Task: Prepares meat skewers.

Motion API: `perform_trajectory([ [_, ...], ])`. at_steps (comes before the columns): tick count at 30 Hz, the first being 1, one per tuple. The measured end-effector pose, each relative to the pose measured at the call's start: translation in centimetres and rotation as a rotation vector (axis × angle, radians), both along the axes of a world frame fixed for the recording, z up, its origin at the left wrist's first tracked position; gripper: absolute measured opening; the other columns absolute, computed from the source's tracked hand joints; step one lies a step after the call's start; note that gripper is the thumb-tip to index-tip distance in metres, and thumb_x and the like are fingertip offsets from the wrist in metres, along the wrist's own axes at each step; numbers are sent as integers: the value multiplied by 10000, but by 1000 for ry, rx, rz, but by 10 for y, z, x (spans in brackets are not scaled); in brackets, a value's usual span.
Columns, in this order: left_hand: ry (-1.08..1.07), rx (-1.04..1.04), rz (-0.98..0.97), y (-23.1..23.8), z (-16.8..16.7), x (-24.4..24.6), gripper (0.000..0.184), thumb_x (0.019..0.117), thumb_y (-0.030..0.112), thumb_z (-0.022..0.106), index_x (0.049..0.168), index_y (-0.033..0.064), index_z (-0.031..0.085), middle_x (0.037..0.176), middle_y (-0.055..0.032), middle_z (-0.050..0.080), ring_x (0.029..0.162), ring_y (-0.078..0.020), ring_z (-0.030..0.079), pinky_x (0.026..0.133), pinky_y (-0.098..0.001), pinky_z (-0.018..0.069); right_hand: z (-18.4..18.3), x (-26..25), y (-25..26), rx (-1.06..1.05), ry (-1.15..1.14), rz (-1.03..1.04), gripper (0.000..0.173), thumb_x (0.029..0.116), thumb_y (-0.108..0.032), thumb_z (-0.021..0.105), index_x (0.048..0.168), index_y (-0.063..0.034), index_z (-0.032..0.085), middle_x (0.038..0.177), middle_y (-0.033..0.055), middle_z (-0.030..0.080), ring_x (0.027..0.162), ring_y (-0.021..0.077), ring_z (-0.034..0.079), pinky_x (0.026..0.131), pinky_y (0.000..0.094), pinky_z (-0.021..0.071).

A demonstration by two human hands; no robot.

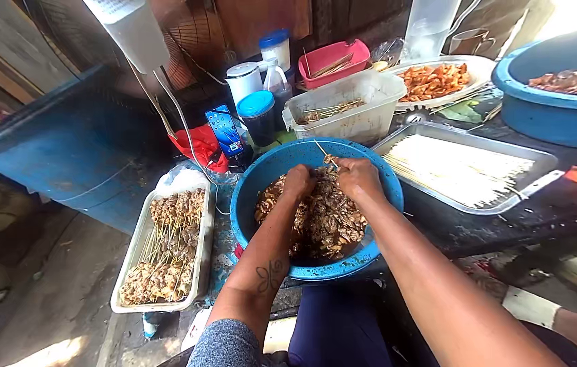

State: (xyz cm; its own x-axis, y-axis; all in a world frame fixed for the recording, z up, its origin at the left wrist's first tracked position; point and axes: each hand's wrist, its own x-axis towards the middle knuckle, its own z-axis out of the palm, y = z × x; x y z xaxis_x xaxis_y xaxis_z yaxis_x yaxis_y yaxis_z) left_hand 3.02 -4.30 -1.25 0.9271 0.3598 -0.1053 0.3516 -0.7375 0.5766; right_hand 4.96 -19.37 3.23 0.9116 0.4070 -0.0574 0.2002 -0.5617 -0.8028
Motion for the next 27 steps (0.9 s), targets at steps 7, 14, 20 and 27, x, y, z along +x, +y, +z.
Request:
perform_trajectory([
  [7, -169, -278, 89, 22, -9, 0, 198, 1019, 106, 612, 1150, -19, 693, 1098, -192, 695, 1011, -295, 663, 919, -504, 523, -1, 0, -8, -27, 21, 24, 368, 1084, -66, 445, 1362, -70, 685, 1310, 237, 672, 1222, 411, 632, 1041, 611, 461],
  [14, -106, -221, 32, 21, -12, 4, 201, 1014, 100, 606, 1140, -17, 709, 1121, -199, 702, 1064, -313, 665, 966, -524, 510, -4, 2, -7, -64, 41, 61, 352, 1084, -72, 454, 1341, -61, 695, 1210, 236, 704, 1099, 398, 675, 980, 601, 490],
  [20, -470, -907, 301, 24, -7, -3, 166, 1040, 45, 535, 1108, -72, 633, 876, -103, 648, 733, -146, 632, 711, -323, 573, -5, 1, -5, -71, 50, 114, 352, 1086, -66, 451, 1339, -57, 695, 1229, 248, 698, 1097, 415, 680, 975, 619, 499],
  [27, -547, -991, 499, 26, -8, -1, 164, 1050, 56, 517, 1154, -38, 601, 870, -85, 604, 682, -137, 573, 643, -298, 525, -9, 1, -6, -45, 18, 142, 352, 1091, -70, 444, 1327, -60, 705, 1196, 235, 709, 1034, 389, 691, 953, 593, 507],
])
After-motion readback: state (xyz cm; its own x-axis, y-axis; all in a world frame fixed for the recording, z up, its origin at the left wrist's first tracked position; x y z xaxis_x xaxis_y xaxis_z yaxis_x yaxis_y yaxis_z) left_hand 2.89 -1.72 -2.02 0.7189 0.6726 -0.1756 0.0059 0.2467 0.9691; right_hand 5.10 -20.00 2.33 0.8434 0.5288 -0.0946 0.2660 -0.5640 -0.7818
